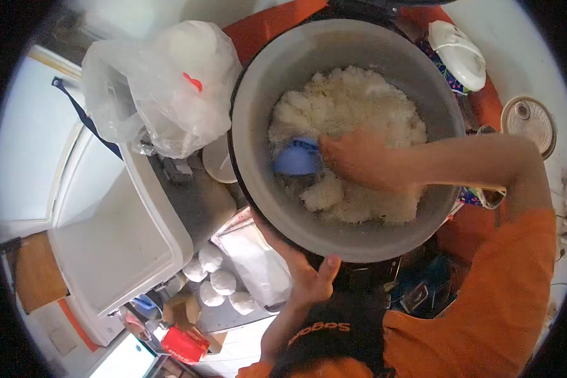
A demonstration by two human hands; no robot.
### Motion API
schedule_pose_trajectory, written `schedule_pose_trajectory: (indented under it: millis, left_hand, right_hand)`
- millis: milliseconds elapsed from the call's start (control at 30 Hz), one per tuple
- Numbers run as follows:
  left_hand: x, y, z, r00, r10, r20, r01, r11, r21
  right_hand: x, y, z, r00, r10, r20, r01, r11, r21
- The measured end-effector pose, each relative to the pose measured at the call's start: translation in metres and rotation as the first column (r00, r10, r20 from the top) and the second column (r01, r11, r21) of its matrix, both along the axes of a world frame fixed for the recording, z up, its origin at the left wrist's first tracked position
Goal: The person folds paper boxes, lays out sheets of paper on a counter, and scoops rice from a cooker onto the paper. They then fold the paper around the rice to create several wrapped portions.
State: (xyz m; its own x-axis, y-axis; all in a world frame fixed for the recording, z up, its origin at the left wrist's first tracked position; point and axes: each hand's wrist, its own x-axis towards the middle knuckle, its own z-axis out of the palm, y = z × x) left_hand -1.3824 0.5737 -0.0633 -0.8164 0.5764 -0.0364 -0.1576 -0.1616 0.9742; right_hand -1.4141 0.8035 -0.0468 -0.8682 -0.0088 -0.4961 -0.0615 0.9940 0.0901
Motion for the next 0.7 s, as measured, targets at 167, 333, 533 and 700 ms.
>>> schedule_pose_trajectory:
  millis: [167, 333, 533, 700]
  left_hand:
    - [-0.009, -0.004, -0.007, 0.997, -0.026, -0.079, 0.024, 0.999, -0.029]
    - [-0.004, -0.005, -0.009, 0.998, 0.065, -0.001, -0.064, 0.991, -0.117]
    - [-0.01, 0.011, -0.007, 0.984, 0.176, -0.003, -0.175, 0.981, -0.083]
    - [-0.01, 0.011, 0.0, 0.988, 0.156, 0.023, -0.155, 0.987, -0.035]
  right_hand:
    - [0.011, 0.003, 0.019, 0.974, 0.186, 0.131, -0.18, 0.982, -0.053]
    - [0.018, 0.018, 0.02, 0.943, 0.23, 0.24, -0.21, 0.972, -0.108]
    - [0.012, -0.004, 0.031, 0.786, 0.335, 0.52, -0.16, 0.922, -0.352]
    - [0.032, -0.012, 0.078, 0.806, 0.315, 0.5, -0.114, 0.913, -0.392]
